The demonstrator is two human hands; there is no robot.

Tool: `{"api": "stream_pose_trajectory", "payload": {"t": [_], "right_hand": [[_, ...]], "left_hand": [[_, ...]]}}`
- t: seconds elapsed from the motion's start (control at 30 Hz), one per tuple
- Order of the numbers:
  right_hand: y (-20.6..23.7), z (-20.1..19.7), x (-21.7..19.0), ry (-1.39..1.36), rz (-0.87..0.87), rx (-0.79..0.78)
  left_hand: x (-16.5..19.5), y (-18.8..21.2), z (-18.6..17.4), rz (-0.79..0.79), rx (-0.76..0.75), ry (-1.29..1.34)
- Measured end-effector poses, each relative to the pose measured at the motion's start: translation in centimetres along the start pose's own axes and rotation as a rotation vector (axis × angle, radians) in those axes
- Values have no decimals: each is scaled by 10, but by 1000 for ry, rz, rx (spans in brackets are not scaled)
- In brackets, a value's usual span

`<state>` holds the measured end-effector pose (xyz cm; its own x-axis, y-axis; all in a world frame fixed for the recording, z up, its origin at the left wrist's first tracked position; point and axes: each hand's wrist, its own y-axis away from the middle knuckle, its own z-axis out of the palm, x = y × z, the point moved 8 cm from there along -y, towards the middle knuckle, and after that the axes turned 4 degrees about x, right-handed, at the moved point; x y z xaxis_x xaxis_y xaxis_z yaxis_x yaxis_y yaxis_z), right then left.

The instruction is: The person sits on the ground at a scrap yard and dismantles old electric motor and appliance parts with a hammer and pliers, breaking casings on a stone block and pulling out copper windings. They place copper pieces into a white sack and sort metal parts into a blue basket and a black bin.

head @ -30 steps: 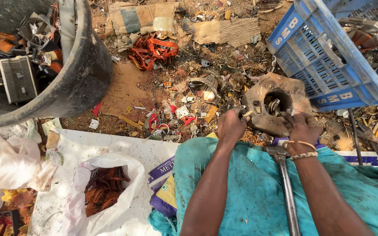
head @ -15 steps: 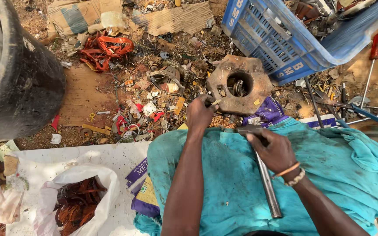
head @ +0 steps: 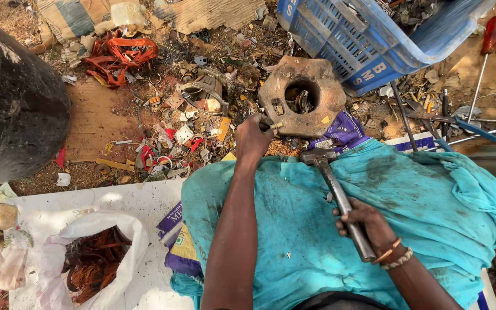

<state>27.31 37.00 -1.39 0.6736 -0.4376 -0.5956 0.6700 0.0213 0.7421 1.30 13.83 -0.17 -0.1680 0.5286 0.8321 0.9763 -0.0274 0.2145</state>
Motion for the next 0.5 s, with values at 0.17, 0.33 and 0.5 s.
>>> {"api": "stream_pose_trajectory", "payload": {"t": [0.17,0.33,0.5], "right_hand": [[-14,26,-11,-37,144,152],[44,67,-37,415,-35,333],[46,91,-75,855,-335,438]], "left_hand": [[5,0,-3,-29,-26,-12],[8,1,-7,-22,-29,0],[9,3,-9,0,-20,-67]]}}
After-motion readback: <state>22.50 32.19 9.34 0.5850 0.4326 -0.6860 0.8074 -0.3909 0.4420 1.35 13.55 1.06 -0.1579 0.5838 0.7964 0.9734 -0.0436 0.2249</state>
